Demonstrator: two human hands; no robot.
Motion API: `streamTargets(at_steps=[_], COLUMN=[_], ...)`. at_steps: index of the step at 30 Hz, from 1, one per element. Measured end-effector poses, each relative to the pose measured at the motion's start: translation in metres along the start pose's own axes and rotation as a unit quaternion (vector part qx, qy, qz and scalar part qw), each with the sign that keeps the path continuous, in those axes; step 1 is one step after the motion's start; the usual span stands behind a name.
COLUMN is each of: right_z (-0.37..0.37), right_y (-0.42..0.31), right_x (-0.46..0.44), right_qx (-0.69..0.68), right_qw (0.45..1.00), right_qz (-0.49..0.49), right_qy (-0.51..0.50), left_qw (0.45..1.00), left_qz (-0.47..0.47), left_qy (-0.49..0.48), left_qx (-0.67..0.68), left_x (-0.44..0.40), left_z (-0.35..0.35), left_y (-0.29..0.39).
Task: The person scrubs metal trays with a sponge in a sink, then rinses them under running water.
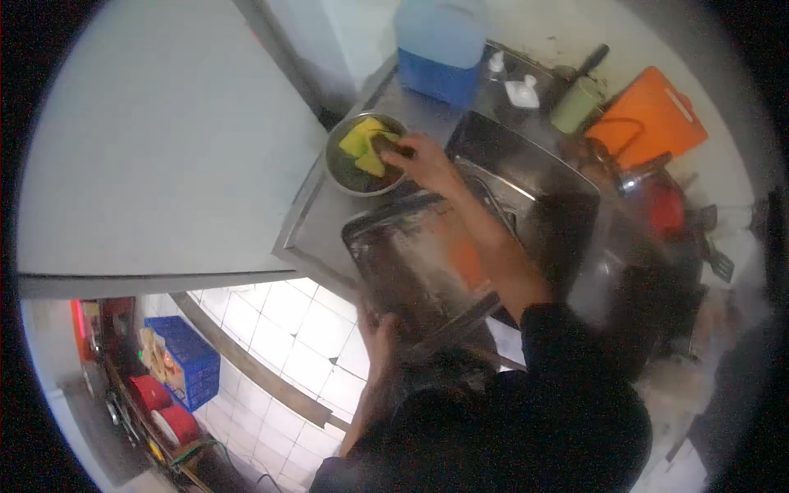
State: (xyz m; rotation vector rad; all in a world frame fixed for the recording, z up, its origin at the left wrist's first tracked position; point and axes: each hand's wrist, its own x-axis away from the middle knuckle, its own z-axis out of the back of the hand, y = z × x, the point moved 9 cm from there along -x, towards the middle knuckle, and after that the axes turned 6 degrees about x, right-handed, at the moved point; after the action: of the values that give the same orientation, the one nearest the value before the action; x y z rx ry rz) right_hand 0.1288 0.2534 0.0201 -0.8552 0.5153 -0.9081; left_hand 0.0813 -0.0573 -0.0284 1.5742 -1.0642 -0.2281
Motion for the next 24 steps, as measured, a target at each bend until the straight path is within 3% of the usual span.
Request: streamTargets(at_steps=[4, 7, 8, 11, 14, 16, 17, 20, 24], right_z=[0.016, 0.002, -0.015, -0.012, 0.01, 0.036, 0.033, 0.023, 0.022], right_y=[0.084, 0.093, 0.075, 0.026, 0.11, 0.158, 0.146, 0.061, 0.077], right_x=[0.101, 0.142, 0.147, 0.168, 0.159, 0.157, 0.151, 0.152, 0.135], right_qx=[0.232, 0.189, 0.145, 0.161, 0.17, 0.172, 0.227, 0.109, 0.116], right_qw=[0.968, 0.958, 0.969, 0.961, 0.956, 0.926, 0.918, 0.948, 0.96], right_qz=[-0.071, -0.021, 0.033, 0.107, -0.055, -0.208, -0.134, 0.001, -0.063], right_qy=[0.069, 0.214, 0.199, 0.197, 0.234, 0.265, 0.295, 0.299, 0.246], left_qw=[0.999, 0.997, 0.995, 0.989, 0.996, 0.986, 0.983, 0.981, 0.983], left_qz=[0.027, -0.003, -0.014, 0.088, 0.039, 0.036, 0.051, 0.099, 0.102], left_qy=[-0.006, -0.071, -0.084, -0.061, -0.078, -0.122, -0.13, -0.119, -0.112], left_qx=[-0.015, -0.04, -0.053, -0.1, -0.03, -0.103, -0.116, -0.114, -0.099], left_x=[0.001, -0.008, -0.01, -0.023, -0.02, -0.031, -0.029, -0.025, -0.032], left_z=[-0.011, -0.024, -0.031, -0.033, -0.046, -0.031, -0.035, -0.058, -0.047], left_y=[0.016, -0.001, -0.005, -0.017, -0.004, -0.026, -0.03, -0.027, -0.031])
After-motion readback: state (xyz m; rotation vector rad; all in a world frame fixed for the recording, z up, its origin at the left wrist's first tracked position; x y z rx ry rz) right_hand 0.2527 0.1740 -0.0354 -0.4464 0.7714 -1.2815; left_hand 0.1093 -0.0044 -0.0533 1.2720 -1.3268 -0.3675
